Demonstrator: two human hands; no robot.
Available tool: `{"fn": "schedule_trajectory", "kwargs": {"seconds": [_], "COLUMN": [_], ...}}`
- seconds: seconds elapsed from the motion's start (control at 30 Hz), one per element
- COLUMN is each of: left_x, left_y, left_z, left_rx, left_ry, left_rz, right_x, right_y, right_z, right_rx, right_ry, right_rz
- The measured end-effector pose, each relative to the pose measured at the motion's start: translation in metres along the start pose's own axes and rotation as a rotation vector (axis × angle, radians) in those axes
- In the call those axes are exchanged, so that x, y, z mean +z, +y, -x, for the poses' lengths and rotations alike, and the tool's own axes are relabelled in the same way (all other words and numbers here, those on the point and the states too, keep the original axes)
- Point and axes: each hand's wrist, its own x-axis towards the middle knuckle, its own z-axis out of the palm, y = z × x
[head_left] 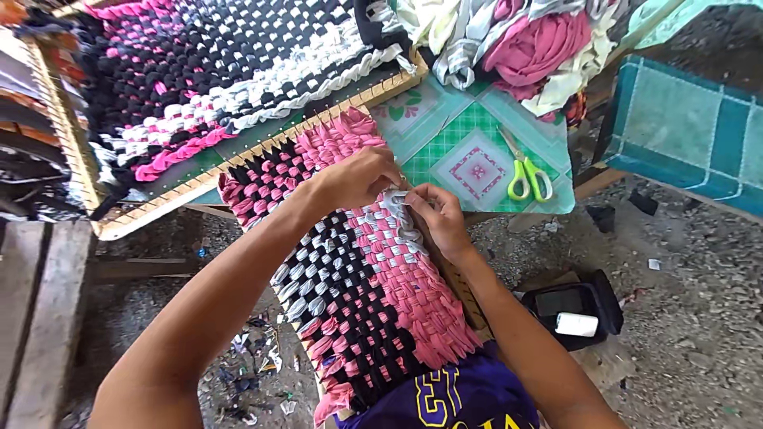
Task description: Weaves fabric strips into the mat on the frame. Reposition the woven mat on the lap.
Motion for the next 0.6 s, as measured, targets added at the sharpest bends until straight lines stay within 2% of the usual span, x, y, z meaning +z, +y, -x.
{"fn": "schedule_trajectory", "kwargs": {"seconds": [0.13,0.23,0.3,0.37,0.5,0.6], "left_x": [0.013,0.032,0.04,0.042,0.035,0.03], "left_y": [-0.004,-0.005,-0.005,-0.005,-0.011,-0.016], "left_z": [0.012,0.021,0.022,0.019,0.017,0.014], "left_rx": [-0.035,-0.084,-0.083,-0.064,-0.022,-0.029], "left_ry": [0.275,0.485,0.563,0.579,0.473,0.413], "left_rz": [0.09,0.25,0.381,0.484,0.578,0.606], "right_x": [-0.002,-0.004,-0.005,-0.003,0.005,0.007], "right_y": [-0.013,-0.02,-0.016,-0.016,-0.024,-0.027], "right_z": [-0.004,-0.01,-0.022,-0.03,-0.04,-0.045], "right_rx": [0.138,0.262,0.284,0.272,0.246,0.259], "right_ry": [0.022,0.031,0.042,0.072,0.125,0.078], "right_rz": [-0.016,0.021,0.038,0.085,0.136,0.108]}}
